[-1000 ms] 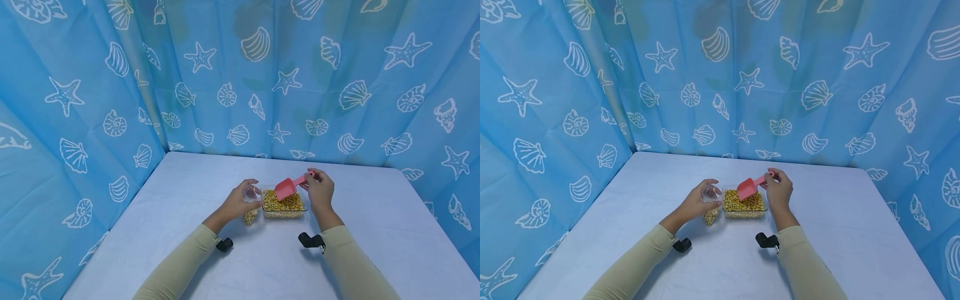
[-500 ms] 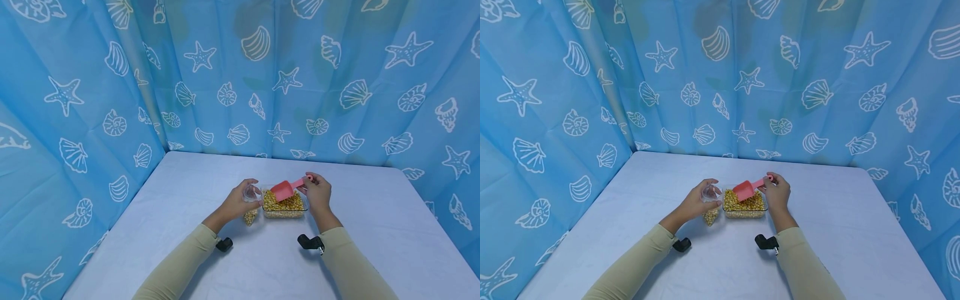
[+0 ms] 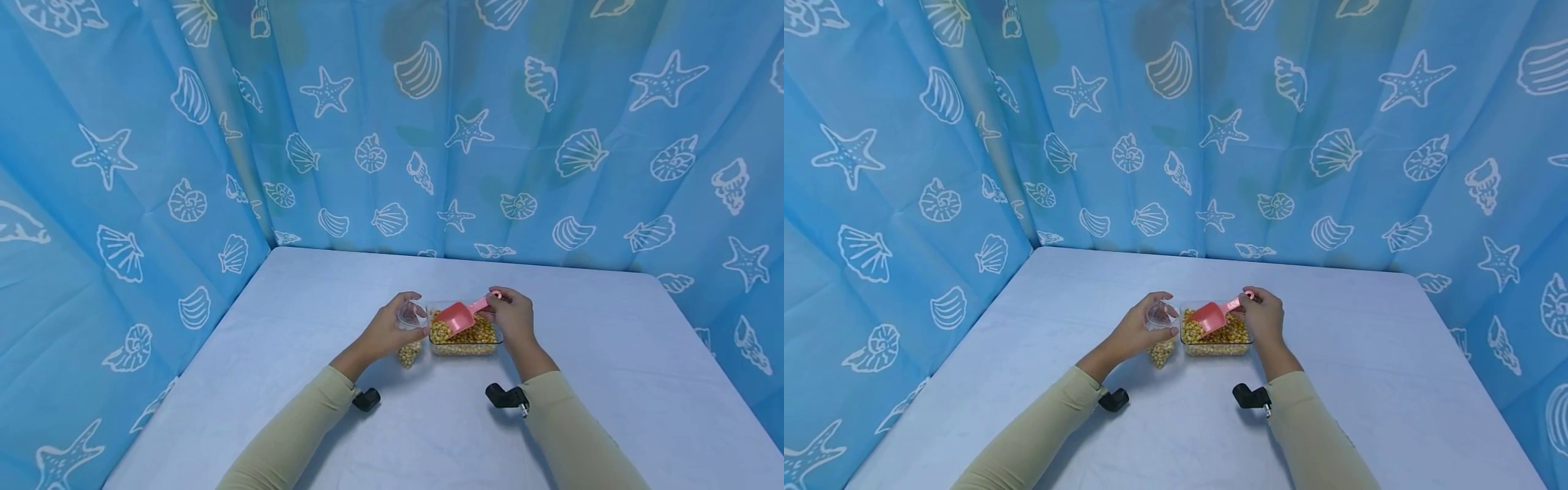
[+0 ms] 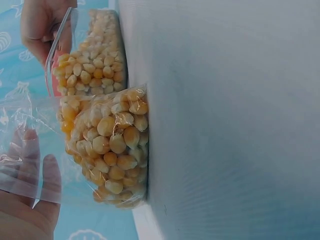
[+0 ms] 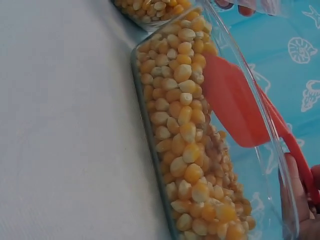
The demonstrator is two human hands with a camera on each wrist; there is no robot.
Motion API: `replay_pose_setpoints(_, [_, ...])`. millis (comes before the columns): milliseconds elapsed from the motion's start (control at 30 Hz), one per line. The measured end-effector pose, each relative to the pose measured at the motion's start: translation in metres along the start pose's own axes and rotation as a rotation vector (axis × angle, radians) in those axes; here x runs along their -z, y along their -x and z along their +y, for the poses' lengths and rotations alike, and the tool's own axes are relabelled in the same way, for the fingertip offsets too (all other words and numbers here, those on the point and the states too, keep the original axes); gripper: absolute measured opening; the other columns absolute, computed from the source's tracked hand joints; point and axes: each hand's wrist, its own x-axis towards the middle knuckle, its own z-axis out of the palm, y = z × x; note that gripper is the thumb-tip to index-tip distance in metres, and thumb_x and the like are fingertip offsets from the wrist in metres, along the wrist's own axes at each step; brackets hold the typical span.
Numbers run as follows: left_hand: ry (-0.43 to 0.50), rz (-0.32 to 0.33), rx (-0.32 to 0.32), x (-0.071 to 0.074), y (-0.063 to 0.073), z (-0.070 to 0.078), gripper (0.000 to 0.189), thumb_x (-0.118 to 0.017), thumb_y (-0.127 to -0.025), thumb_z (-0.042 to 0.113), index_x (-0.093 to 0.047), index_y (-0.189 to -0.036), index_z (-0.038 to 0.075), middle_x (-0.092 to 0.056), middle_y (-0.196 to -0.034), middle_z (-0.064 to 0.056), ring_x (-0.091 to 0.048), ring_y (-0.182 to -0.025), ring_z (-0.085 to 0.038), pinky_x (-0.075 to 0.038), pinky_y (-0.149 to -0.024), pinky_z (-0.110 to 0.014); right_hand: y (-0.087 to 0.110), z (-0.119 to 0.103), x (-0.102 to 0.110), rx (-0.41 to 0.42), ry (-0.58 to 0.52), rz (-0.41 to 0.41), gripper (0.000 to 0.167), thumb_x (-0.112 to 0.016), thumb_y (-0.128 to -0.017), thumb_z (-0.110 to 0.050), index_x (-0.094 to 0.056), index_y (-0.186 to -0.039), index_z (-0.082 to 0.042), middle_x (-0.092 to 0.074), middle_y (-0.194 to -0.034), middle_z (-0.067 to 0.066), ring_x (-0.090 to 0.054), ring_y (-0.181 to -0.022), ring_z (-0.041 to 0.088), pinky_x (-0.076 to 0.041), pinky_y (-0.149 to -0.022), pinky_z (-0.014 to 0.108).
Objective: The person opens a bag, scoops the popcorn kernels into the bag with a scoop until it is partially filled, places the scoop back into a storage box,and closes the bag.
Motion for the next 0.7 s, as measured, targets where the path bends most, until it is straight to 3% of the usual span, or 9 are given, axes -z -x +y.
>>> replay_pose_setpoints(200, [0.008, -0.008, 0.022, -0.001, 0.000, 0.000, 0.065, -0.078, -0.084, 0.024, -0.044, -0.139, 0.019, -0.062, -0.108, 0.008, -0.057, -0.099, -0.013, -0.049, -0.087, -0.038, -0.001, -0.003, 0.005, -0.067, -0.053, -0.069, 0.040, -0.049, -0.103, -0.015, -0.047, -0.139, 0.000, -0.052, -0.124, 0.018, -0.060, -0.103, 0.024, -0.053, -0.080, 0.026])
replay_pose_setpoints(467, [0.009, -0.010, 0.034, -0.002, -0.001, 0.000, 0.066, -0.078, -0.084, 0.026, -0.043, -0.139, 0.019, -0.060, -0.108, 0.007, -0.057, -0.099, -0.013, -0.048, -0.088, -0.039, 0.003, -0.004, 0.007, -0.101, -0.146, -0.022, 0.040, -0.049, -0.102, -0.013, -0.047, -0.138, 0.003, -0.052, -0.119, 0.018, -0.062, -0.092, 0.017, -0.054, -0.080, 0.027])
replay_pose_setpoints(700, [0.016, -0.010, 0.025, -0.001, -0.001, 0.001, 0.065, -0.078, -0.084, 0.024, -0.043, -0.139, 0.018, -0.063, -0.112, -0.002, -0.057, -0.100, -0.014, -0.047, -0.090, -0.041, 0.001, -0.001, 0.018, -0.184, -0.305, 0.029, 0.044, -0.048, -0.103, -0.013, -0.041, -0.145, -0.001, -0.049, -0.125, 0.015, -0.059, -0.103, 0.020, -0.052, -0.085, 0.028])
